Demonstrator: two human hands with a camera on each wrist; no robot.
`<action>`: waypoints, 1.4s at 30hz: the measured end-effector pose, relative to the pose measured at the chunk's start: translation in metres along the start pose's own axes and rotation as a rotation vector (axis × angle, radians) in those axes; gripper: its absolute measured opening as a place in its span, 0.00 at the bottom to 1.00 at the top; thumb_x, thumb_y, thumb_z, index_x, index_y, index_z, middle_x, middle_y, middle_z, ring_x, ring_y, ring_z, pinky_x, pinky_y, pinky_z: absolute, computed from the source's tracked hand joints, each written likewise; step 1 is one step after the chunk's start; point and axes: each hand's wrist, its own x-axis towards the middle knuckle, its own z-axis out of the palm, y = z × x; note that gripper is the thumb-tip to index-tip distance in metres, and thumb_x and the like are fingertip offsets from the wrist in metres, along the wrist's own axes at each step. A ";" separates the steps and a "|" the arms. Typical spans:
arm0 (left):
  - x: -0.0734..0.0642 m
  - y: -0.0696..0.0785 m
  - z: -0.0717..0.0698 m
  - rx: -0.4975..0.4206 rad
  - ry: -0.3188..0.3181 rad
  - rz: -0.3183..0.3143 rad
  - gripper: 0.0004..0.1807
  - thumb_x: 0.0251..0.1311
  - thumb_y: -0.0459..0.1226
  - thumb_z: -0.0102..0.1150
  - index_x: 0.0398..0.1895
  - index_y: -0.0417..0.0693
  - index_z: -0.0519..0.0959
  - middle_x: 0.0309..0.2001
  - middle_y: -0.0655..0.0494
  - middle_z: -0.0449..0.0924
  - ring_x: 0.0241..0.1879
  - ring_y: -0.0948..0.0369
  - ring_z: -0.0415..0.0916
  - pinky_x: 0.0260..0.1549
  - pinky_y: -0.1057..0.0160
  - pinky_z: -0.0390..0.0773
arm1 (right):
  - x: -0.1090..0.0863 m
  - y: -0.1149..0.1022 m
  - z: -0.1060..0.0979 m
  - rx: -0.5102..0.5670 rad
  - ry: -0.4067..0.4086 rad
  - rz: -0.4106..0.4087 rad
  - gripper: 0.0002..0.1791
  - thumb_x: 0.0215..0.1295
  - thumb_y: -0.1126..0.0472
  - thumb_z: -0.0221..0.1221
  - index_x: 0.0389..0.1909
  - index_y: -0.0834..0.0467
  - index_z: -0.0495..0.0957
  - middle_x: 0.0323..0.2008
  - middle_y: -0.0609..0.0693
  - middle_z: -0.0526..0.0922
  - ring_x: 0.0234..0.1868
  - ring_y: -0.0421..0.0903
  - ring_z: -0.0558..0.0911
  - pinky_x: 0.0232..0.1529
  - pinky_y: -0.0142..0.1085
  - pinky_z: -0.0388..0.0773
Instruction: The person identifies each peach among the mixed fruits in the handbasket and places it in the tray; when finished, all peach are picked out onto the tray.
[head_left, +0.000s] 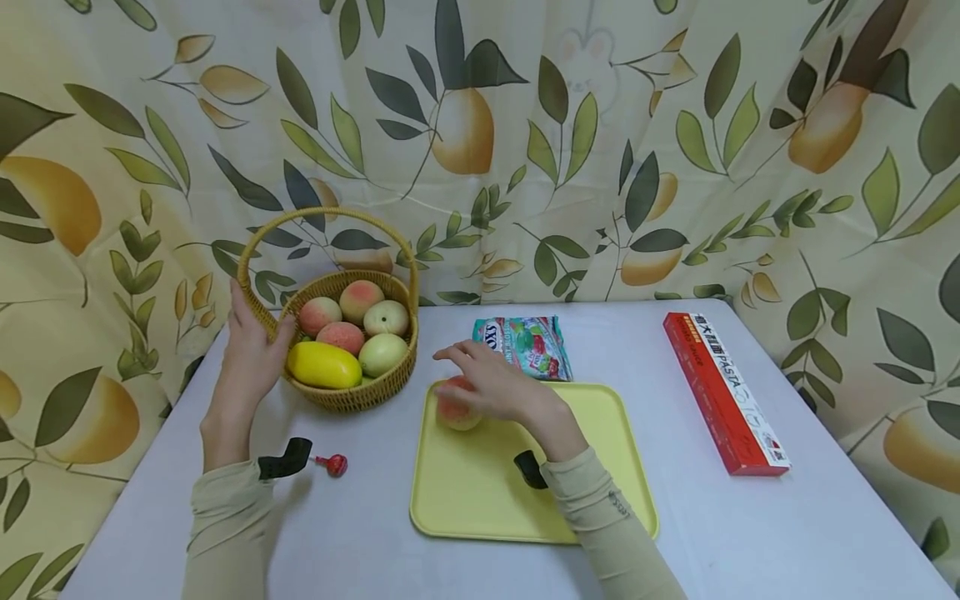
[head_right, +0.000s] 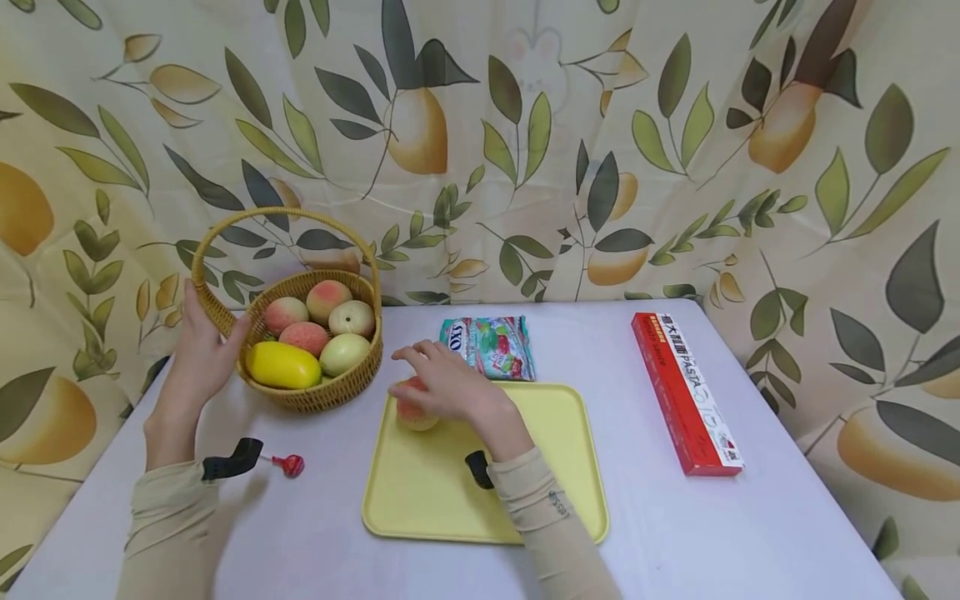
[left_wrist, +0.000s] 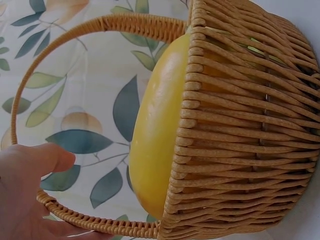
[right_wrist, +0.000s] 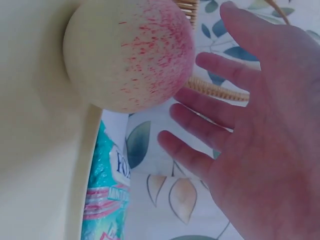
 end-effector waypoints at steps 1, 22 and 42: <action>0.000 0.000 0.001 -0.004 -0.001 0.001 0.53 0.76 0.55 0.43 0.79 0.59 0.12 0.83 0.36 0.22 0.75 0.22 0.46 0.67 0.21 0.55 | 0.000 -0.001 0.000 0.001 0.011 -0.002 0.30 0.76 0.41 0.54 0.72 0.50 0.69 0.69 0.53 0.73 0.70 0.52 0.73 0.72 0.49 0.72; 0.002 0.001 -0.006 -0.022 -0.006 0.024 0.53 0.76 0.57 0.42 0.79 0.56 0.12 0.82 0.32 0.24 0.75 0.22 0.46 0.69 0.22 0.53 | 0.145 -0.043 -0.020 -0.438 -0.214 -0.090 0.28 0.80 0.58 0.49 0.78 0.48 0.59 0.79 0.55 0.59 0.80 0.53 0.60 0.79 0.49 0.63; 0.002 -0.002 -0.003 -0.004 0.003 0.009 0.53 0.76 0.56 0.43 0.80 0.55 0.14 0.82 0.32 0.27 0.74 0.22 0.50 0.69 0.23 0.55 | 0.161 -0.045 0.005 -0.744 -0.169 -0.139 0.29 0.79 0.67 0.48 0.72 0.37 0.67 0.73 0.56 0.68 0.69 0.56 0.73 0.69 0.47 0.78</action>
